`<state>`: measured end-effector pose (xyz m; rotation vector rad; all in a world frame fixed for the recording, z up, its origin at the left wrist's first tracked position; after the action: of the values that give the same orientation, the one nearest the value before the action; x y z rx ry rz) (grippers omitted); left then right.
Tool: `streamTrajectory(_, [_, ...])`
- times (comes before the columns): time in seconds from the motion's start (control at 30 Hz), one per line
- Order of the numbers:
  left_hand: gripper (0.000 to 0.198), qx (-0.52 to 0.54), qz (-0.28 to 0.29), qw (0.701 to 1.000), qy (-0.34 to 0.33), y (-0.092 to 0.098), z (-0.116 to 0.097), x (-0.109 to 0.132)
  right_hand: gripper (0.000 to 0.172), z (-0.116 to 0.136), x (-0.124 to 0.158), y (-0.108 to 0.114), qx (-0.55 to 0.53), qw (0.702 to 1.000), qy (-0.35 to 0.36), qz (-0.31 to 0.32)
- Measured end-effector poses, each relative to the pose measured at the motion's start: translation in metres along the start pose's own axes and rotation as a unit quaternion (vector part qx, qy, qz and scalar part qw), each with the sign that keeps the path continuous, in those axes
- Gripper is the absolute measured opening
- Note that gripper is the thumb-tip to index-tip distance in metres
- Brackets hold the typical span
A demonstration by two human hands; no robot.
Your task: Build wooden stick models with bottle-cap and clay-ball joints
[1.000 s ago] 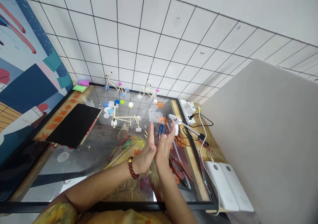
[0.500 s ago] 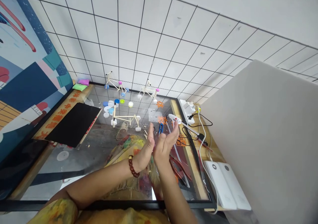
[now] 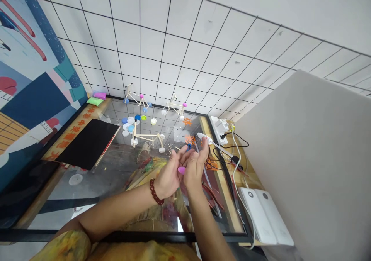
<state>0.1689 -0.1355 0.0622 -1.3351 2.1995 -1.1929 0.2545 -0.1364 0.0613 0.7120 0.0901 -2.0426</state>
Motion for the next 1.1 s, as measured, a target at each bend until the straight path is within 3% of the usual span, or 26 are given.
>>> streamTrajectory(0.1, [0.06, 0.119, -0.031, 0.99, 0.075, 0.0, -0.005, -0.004, 0.049, -0.002, -0.004, 0.01, -0.101, 0.994, -0.043, -0.007])
streamTrajectory(0.2, [0.057, 0.153, -0.03, 0.984, 0.087, 0.006, -0.008, -0.007, 0.04, -0.006, -0.001, 0.023, -0.129, 0.991, -0.027, 0.025])
streamTrajectory(0.37, [0.056, 0.115, -0.031, 0.991, 0.069, 0.012, -0.011, -0.01, 0.031, -0.007, 0.013, 0.037, -0.021, 0.982, 0.088, 0.164])
streamTrajectory(0.5, [0.058, 0.067, 0.007, 0.997, 0.035, 0.012, -0.013, -0.009, 0.024, -0.004, 0.019, 0.037, 0.06, 0.968, 0.112, 0.217])
streamTrajectory(0.63, [0.046, 0.002, 0.009, 1.0, 0.024, 0.015, -0.011, -0.007, 0.018, -0.009, 0.016, 0.037, 0.002, 0.984, 0.1, 0.148])
streamTrajectory(0.8, [0.024, -0.097, 0.003, 0.995, 0.025, 0.02, -0.007, -0.005, 0.017, -0.022, 0.015, 0.037, -0.132, 0.989, 0.0, 0.065])
streamTrajectory(0.9, [0.021, -0.12, -0.002, 0.993, 0.018, 0.019, -0.007, -0.005, 0.018, -0.026, 0.018, 0.035, -0.166, 0.983, -0.001, 0.076])
streamTrajectory(1.1, [0.027, -0.125, -0.063, 0.99, -0.029, 0.02, -0.011, -0.008, 0.037, -0.033, 0.02, 0.039, -0.13, 0.985, 0.005, 0.115])
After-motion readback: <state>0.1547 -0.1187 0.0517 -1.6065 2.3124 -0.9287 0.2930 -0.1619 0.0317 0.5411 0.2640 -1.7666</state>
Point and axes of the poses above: each hand's wrist, its own x-axis away from the middle knuckle, its own y-axis out of the back of the hand, z = x × y, the point moved 1 cm from there along -x, towards the middle knuckle, and after that the axes turned 9 degrees about -x, right-handed, at the moved point
